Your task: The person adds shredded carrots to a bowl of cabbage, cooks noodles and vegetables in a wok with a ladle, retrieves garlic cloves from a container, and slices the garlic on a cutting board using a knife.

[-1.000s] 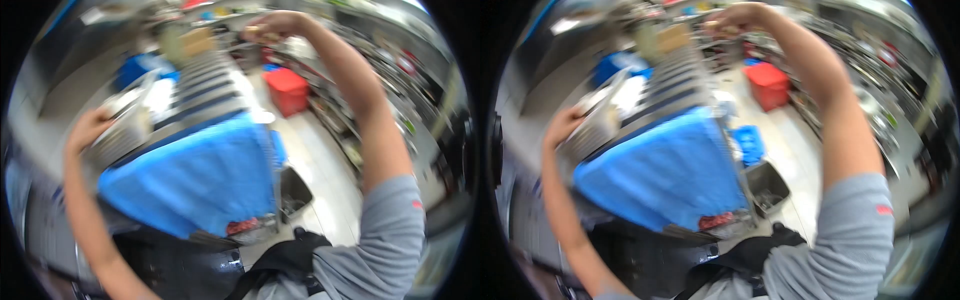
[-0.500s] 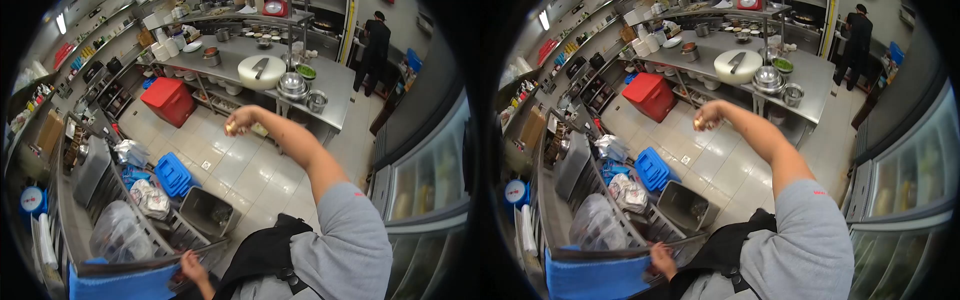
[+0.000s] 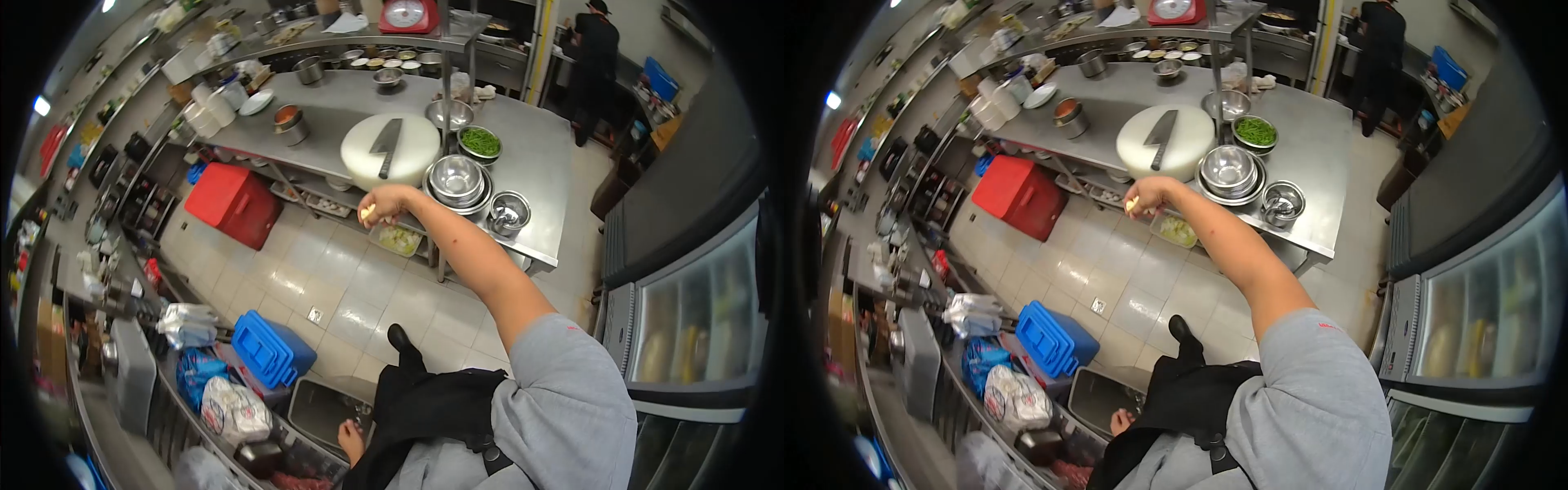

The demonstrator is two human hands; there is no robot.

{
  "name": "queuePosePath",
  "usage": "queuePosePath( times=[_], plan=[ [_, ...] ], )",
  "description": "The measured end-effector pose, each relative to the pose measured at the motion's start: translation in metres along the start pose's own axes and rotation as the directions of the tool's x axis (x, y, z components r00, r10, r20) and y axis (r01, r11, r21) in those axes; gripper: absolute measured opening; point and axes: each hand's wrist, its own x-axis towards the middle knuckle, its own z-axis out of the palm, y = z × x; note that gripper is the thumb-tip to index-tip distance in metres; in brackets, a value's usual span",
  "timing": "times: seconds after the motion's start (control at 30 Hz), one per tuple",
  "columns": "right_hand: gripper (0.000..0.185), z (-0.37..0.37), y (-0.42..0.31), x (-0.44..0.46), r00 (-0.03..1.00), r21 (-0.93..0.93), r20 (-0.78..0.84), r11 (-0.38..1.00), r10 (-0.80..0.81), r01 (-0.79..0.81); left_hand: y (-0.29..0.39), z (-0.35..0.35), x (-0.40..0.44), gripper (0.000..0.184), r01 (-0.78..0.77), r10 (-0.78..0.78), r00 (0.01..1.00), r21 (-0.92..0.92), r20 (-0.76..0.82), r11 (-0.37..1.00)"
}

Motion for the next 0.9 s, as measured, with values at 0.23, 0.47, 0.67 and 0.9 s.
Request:
queuePosePath(
  times=[0.23, 0.47, 0.67, 0.9],
  plan=[
    [0.028, -0.142, 0.057, 0.064, 0.886, 0.045, -0.432, 0.985, 0.17, -0.167, 0.246, 0.189, 0.26, 0.028, -0.594, 0.496, 0.765, 0.153, 0.411, 0.79],
    [0.032, -0.211, 0.109, 0.11, 0.756, 0.084, -0.603, 0.963, 0.255, -0.258, 0.506, 0.459, 0.31, 0.042, -0.971, 0.857, 0.212, 0.199, 0.47, 0.131],
    [0.036, -0.203, 0.117, 0.138, 0.564, -0.006, -0.741, 0.837, 0.363, -0.546, 0.537, 0.504, 0.363, 0.033, -0.908, 0.508, 0.405, 0.398, 0.76, 0.129],
    [0.029, -0.176, 0.119, 0.177, 0.566, -0.16, -0.798, 0.832, 0.208, -0.532, 0.566, 0.498, 0.488, 0.04, -0.985, 0.591, 0.17, 0.141, 0.789, 0.095]
  ],
)
